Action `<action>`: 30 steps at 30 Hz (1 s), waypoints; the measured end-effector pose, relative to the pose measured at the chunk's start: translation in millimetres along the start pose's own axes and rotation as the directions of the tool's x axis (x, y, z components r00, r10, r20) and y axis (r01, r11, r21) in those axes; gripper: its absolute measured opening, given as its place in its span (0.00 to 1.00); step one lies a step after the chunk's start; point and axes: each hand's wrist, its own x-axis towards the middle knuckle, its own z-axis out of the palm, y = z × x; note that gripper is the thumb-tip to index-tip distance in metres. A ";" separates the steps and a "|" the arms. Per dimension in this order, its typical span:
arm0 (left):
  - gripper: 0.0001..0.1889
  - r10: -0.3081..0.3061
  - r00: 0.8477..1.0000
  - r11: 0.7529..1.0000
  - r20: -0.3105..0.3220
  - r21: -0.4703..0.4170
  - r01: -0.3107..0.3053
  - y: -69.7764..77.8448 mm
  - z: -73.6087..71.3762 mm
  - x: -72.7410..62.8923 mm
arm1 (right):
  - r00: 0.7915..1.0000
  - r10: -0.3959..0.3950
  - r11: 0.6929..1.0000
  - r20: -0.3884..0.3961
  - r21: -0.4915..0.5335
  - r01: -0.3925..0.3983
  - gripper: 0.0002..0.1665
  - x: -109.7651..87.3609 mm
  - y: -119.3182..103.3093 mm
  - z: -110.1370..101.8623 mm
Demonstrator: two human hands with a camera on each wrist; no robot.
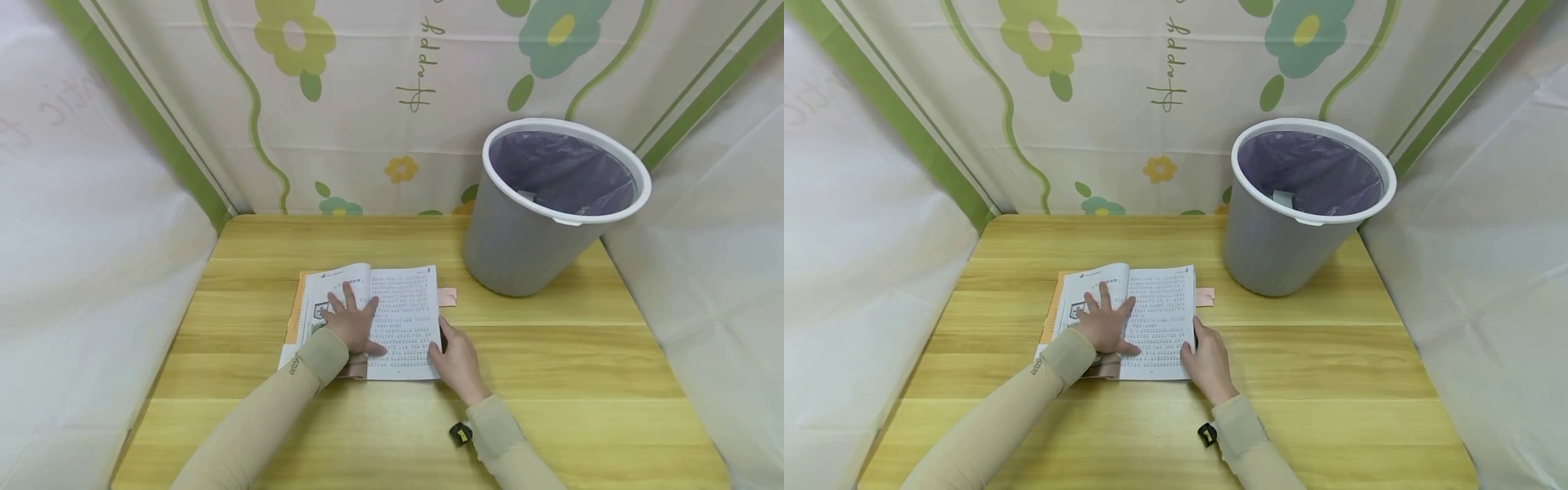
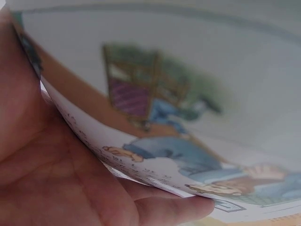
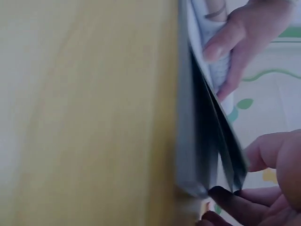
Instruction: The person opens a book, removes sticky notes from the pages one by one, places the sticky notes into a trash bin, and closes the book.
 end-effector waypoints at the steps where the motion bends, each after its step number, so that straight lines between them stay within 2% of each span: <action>1: 0.65 0.001 1.000 1.000 -0.001 0.002 -0.001 0.3 -0.4 -0.4 | 1.000 0.002 1.000 0.004 -0.017 -0.002 0.34 1.2 2.3 0.7; 6: 0.65 0.000 1.000 1.000 0.006 0.008 0.000 0.9 -0.1 1.8 | 1.000 0.000 0.999 0.007 -0.051 0.000 0.35 7.9 9.6 3.4; 11: 0.66 -0.002 1.000 1.000 0.014 0.005 0.002 1.1 -0.1 3.0 | 0.998 0.048 0.999 0.034 -0.022 -0.047 0.37 11.7 8.3 1.7; 14: 0.65 -0.005 1.000 1.000 0.019 -0.001 0.005 0.1 -0.5 2.5 | 0.998 0.050 0.998 0.038 0.046 -0.052 0.38 10.3 2.1 0.5; 20: 0.65 0.017 1.000 0.999 0.018 -0.048 -0.016 -5.3 0.6 2.9 | 0.999 -0.033 0.968 0.040 0.251 0.022 0.41 8.0 -14.3 -2.8; 25: 0.61 0.064 0.997 0.984 0.036 -0.167 -0.058 -21.9 -3.9 -3.1 | 0.998 0.048 0.970 0.045 0.237 -0.057 0.42 11.9 -16.0 -4.7; 30: 0.56 0.176 0.984 0.942 0.009 -0.292 -0.165 -47.8 -10.2 -17.4 | 0.988 0.124 0.981 0.092 0.138 -0.136 0.40 27.6 -2.4 -2.9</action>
